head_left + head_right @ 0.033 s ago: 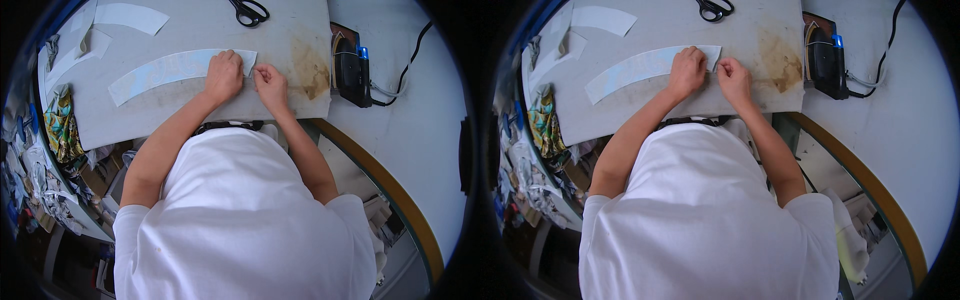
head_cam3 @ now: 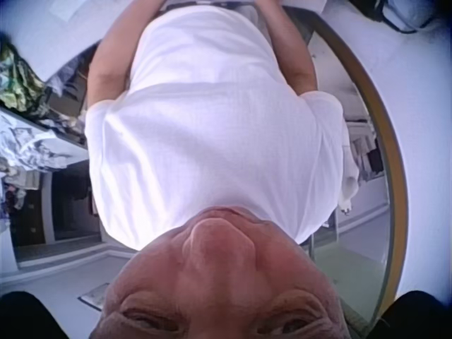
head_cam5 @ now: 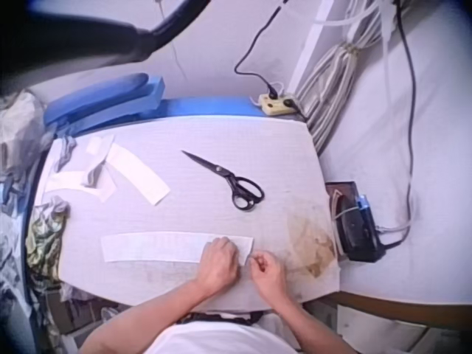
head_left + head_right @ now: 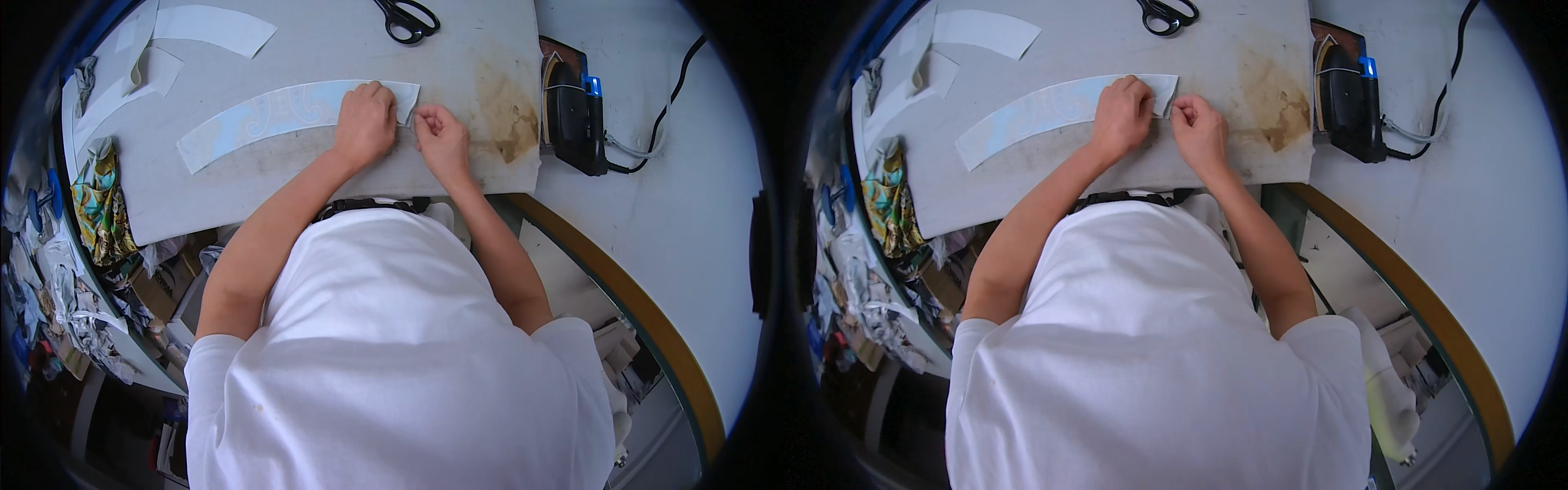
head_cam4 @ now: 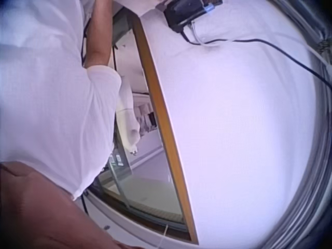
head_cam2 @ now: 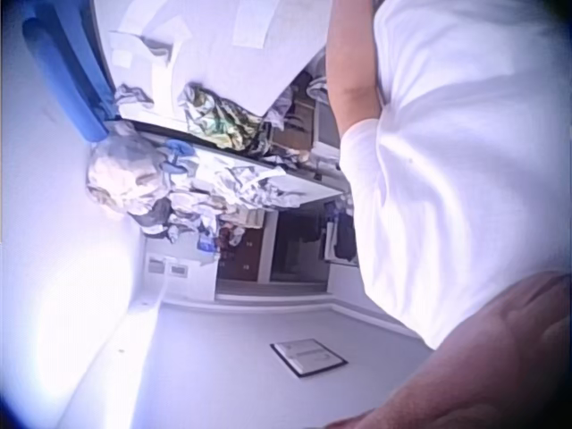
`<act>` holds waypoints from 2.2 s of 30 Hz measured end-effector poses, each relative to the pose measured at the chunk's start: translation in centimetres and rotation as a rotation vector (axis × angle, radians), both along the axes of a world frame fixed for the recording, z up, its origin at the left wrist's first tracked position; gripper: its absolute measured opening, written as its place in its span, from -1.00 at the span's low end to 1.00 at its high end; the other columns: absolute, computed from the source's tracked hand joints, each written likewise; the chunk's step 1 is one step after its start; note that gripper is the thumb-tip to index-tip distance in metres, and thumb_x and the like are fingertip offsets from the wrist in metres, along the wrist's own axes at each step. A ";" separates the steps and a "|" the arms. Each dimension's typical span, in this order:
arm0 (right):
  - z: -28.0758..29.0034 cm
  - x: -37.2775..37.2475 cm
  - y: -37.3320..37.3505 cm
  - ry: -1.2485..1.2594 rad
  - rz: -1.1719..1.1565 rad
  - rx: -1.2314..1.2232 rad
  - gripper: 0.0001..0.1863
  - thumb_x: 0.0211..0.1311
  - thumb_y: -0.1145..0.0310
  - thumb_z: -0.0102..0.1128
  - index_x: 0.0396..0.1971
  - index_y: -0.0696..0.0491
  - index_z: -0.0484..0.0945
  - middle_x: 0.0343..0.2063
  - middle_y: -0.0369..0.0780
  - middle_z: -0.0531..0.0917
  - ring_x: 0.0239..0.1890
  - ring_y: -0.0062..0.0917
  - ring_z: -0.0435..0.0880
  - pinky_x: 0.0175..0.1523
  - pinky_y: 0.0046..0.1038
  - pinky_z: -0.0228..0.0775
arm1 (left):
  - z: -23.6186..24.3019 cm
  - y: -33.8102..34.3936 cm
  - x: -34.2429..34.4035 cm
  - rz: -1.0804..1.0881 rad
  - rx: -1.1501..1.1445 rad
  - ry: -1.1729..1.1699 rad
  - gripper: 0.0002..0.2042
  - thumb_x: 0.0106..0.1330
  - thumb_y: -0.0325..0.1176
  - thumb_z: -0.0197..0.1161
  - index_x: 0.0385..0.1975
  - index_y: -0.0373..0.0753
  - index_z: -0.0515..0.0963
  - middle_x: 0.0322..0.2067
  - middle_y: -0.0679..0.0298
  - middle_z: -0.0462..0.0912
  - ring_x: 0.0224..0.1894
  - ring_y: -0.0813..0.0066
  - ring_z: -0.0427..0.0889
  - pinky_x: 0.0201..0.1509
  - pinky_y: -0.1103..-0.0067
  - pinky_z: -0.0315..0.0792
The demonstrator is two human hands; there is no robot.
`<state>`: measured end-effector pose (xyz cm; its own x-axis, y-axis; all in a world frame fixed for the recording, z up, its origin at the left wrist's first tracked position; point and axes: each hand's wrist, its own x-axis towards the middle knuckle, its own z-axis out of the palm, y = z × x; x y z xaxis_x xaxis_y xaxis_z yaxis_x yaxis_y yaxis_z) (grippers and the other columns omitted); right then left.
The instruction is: The person unfolds a patterned fabric on a white worktable and uses scissors to cut the fabric into strips. The person then folds the cut pieces and places them aside.
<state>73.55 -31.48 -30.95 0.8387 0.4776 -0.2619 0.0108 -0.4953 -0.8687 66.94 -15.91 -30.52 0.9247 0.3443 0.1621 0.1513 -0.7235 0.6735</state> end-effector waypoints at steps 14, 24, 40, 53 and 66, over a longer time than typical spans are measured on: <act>0.5 -1.1 2.1 -0.063 0.040 -0.257 -0.78 0.12 0.29 0.25 -0.34 0.14 0.64 -0.49 -0.09 0.72 -0.42 -0.20 0.72 -0.27 -0.23 0.51 | 0.1 1.7 0.1 0.030 -0.265 0.018 -0.94 0.14 -0.50 0.22 -0.49 -0.36 0.54 -0.41 0.02 0.58 -0.27 -0.02 0.58 -0.15 0.24 0.46; 3.4 -0.9 3.2 -0.105 0.065 -0.414 -0.76 0.09 0.19 0.28 -0.41 0.07 0.65 -0.49 -0.10 0.72 -0.41 -0.18 0.72 -0.26 -0.17 0.52 | 2.1 4.7 -1.4 0.200 -0.540 0.225 -0.85 0.23 -0.41 0.24 -0.36 -0.39 0.59 -0.45 0.10 0.66 -0.41 0.35 0.61 -0.23 0.47 0.50; 2.2 1.0 4.7 -0.286 0.054 -0.499 -0.68 0.14 0.09 0.23 -0.54 0.06 0.59 -0.53 -0.06 0.68 -0.40 -0.05 0.66 -0.30 -0.09 0.46 | 2.8 6.8 -6.3 0.558 -0.801 0.139 -0.85 0.36 -0.46 0.18 -0.28 -0.47 0.54 -0.40 0.19 0.64 -0.37 0.43 0.67 -0.19 0.58 0.55; 2.3 -3.7 8.4 -0.447 0.331 0.007 -0.84 0.20 0.42 0.23 -0.21 0.05 0.61 -0.37 -0.20 0.65 -0.39 -0.33 0.67 -0.26 -0.30 0.50 | 3.9 8.3 -9.9 0.804 -1.467 -0.053 -0.66 0.40 -0.32 0.19 -0.06 -0.52 0.43 -0.17 -0.05 0.61 -0.15 0.19 0.70 -0.01 0.39 0.66; 0.8 -5.0 10.2 -0.430 0.191 -0.077 -0.78 0.21 0.42 0.21 -0.14 0.05 0.61 -0.38 -0.19 0.64 -0.34 -0.34 0.66 -0.22 -0.30 0.49 | 1.1 13.3 -10.4 0.710 -0.560 0.245 -0.80 0.28 -0.37 0.30 -0.33 -0.44 0.64 -0.55 0.16 0.65 -0.63 0.42 0.64 -0.59 0.51 0.54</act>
